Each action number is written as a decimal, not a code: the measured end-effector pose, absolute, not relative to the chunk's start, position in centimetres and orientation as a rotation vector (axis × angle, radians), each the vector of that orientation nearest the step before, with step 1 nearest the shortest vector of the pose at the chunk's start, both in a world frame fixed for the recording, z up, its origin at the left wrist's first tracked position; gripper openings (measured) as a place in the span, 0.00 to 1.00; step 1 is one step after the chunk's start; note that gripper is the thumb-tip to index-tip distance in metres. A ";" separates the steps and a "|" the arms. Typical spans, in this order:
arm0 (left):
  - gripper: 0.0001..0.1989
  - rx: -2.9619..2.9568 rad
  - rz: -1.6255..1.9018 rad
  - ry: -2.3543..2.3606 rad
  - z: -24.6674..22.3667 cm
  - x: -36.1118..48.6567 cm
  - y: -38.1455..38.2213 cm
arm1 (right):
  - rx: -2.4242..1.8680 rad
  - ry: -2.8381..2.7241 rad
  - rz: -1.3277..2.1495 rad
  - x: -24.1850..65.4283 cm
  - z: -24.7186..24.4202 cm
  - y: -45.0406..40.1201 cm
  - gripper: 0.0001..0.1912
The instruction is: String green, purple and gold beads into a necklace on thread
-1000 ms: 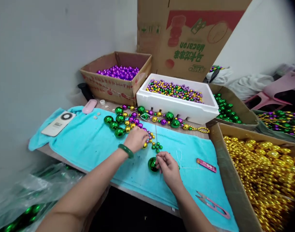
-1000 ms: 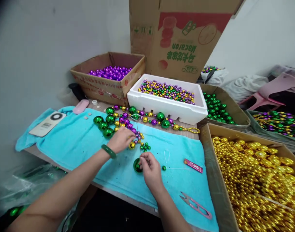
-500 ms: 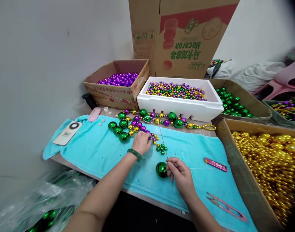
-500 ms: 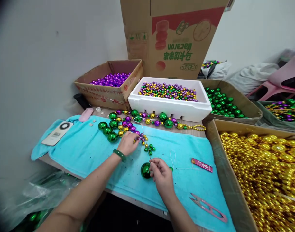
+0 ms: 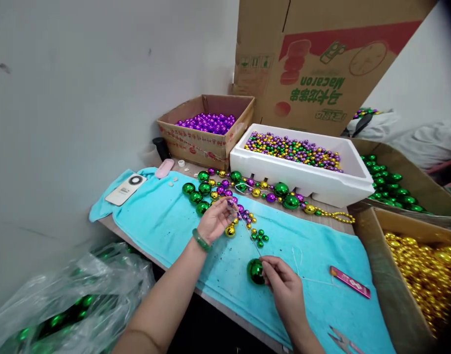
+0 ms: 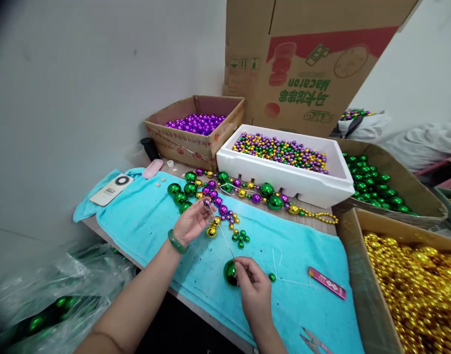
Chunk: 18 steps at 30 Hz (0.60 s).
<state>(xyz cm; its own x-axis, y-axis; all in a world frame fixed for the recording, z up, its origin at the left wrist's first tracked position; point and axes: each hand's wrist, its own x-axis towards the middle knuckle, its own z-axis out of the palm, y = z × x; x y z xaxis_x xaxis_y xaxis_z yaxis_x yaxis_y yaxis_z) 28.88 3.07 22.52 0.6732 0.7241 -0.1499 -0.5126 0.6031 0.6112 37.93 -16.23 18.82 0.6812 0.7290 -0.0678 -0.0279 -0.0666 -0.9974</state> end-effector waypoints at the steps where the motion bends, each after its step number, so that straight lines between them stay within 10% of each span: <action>1: 0.10 0.563 0.736 0.407 22.4 28.8 2.9 | -1.534 -0.614 0.675 38.0 18.9 -16.3 0.16; 18: 0.12 0.592 0.843 0.439 22.4 28.0 2.9 | -1.617 -0.666 0.635 37.8 19.4 -16.6 0.15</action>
